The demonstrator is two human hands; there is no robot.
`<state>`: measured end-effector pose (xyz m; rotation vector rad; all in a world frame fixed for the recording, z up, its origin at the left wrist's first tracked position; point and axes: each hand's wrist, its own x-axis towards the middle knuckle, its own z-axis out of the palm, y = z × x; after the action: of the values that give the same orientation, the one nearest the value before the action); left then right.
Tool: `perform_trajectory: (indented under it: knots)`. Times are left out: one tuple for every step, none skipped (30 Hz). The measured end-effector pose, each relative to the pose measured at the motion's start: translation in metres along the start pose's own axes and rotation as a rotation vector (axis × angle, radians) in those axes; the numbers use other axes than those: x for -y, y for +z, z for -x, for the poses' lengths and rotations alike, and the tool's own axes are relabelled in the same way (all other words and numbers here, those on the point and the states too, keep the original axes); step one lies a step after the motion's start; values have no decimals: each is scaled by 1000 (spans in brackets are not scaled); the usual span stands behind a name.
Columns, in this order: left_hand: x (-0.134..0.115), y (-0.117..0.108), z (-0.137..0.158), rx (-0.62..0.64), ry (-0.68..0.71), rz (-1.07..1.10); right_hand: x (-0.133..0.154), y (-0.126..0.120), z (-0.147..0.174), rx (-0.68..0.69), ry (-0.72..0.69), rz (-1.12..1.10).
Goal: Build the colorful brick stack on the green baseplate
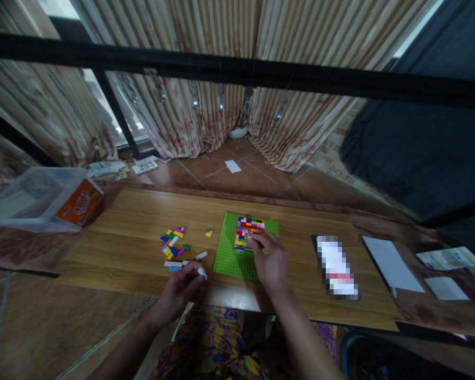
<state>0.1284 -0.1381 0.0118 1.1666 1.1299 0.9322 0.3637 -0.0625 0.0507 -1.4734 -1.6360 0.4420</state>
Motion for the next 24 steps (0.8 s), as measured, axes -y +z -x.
perform_trajectory:
  knots:
    - [0, 0, 0, -4, -4, 4, -1, 2, -3, -3, -27, 13]
    - [-1, 0, 0, -6, -8, 4, -2, 5, -5, -8, -43, 22]
    - [-1, 0, 0, -8, -13, 2, -3, 7, -7, -9, -52, 30]
    - [-2, 0, 0, -10, -18, 0, -5, 9, -9, -8, -55, 37]
    - [-2, 0, 0, -12, -21, 1, -6, 10, -10, -7, -56, 45]
    - [-3, 0, 0, -14, -24, 7, -7, 12, -11, -6, -56, 52]
    - [-3, 0, 0, -15, -26, 14, -8, 13, -12, -2, -58, 58]
    - [-3, 1, 0, -19, -28, 20, -9, 14, -13, 1, -63, 65]
    - [-3, 1, 0, -24, -30, 25, -10, 14, -13, 1, -70, 73]
    - [-4, 1, 0, -28, -32, 28, -11, 15, -13, -2, -76, 83]
    - [-4, 1, 0, -30, -33, 28, -11, 15, -14, -5, -81, 93]
    - [-4, 0, 0, -31, -33, 26, -11, 15, -14, -8, -84, 102]
    - [-4, 0, 0, -32, -29, 22, -10, 15, -14, -8, -85, 110]
    - [-5, 0, 0, -33, -23, 16, -10, 15, -14, -8, -85, 116]
    - [-5, 0, 0, -35, -15, 12, -9, 15, -14, -6, -84, 122]
    - [-5, 0, 0, -37, -11, 11, -8, 15, -14, -5, -82, 127]
    - [-5, 0, -1, -38, -11, 14, -6, 15, -14, -7, -80, 133]
    - [-4, 0, -1, -36, -14, 18, -5, 14, -13, -10, -77, 137]
    - [-4, 0, -1, -32, -18, 24, -5, 14, -13, -14, -71, 137]
    - [-3, 0, -1, -26, -24, 28, -4, 14, -12, -20, -61, 133]
    - [-3, 0, -1, -22, -26, 28, -3, 14, -12, -24, -50, 126]
    - [-2, 0, -1, -19, -26, 26, -3, 14, -11, -28, -38, 120]
    - [-1, 0, -1, -18, -24, 23, -3, 14, -10, -31, -28, 116]
    - [-1, 0, -1, -19, -22, 20, -3, 15, -9, -33, -20, 112]
